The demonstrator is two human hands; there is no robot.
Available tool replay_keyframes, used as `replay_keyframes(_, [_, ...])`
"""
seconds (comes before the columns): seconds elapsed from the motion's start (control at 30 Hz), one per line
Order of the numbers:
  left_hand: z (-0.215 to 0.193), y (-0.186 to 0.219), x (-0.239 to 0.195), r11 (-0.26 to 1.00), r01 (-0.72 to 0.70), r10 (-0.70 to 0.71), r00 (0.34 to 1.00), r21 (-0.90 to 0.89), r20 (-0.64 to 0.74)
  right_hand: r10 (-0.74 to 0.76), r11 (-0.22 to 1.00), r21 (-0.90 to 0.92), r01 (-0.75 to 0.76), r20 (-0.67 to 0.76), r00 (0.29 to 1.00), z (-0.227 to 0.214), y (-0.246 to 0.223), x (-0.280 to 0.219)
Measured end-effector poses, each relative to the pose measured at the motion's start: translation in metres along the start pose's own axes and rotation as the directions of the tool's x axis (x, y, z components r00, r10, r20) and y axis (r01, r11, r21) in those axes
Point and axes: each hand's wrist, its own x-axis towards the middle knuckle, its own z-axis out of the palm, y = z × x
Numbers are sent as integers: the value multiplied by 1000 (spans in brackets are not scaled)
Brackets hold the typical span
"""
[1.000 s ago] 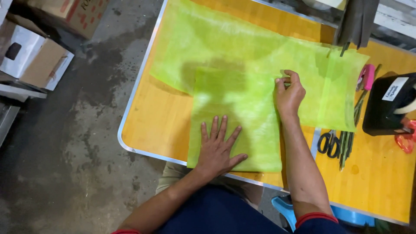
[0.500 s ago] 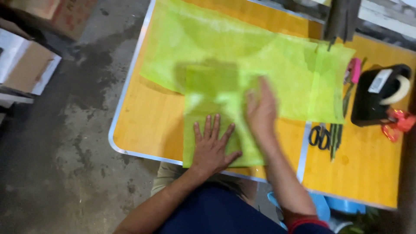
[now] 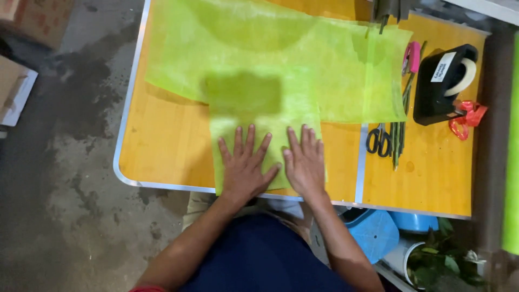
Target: The person folds and staples sheets of yellow floral wrapping material on a table, including rolling one piece and securing another with staples using a small pink stapler.
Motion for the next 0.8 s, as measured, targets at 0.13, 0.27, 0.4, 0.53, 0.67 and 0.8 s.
replay_keyframes(0.13, [-28,-39,-17,997,53,-55,997,52,46,59,998,-19,-58,17,998,-4,29,-6])
replay_keyframes(0.27, [-46,-81,-40,996,73,-78,991,50,106,62,997,-35,-63,-17,998,-2,39,-11])
replay_keyframes(0.4, [-41,-98,-40,997,70,-73,982,24,172,103,992,-69,-108,-73,992,1,39,-7])
replay_keyframes(0.53, [-57,-64,-10,989,117,-109,990,-87,90,54,990,-108,-88,-285,957,-12,-3,-15])
replay_keyframes(0.67, [-54,-29,21,989,-126,136,980,-82,143,-68,998,1,69,-183,981,7,-37,-5])
replay_keyframes(0.8, [-55,-27,44,966,-224,251,937,-133,243,-98,994,36,100,-66,993,30,-35,14])
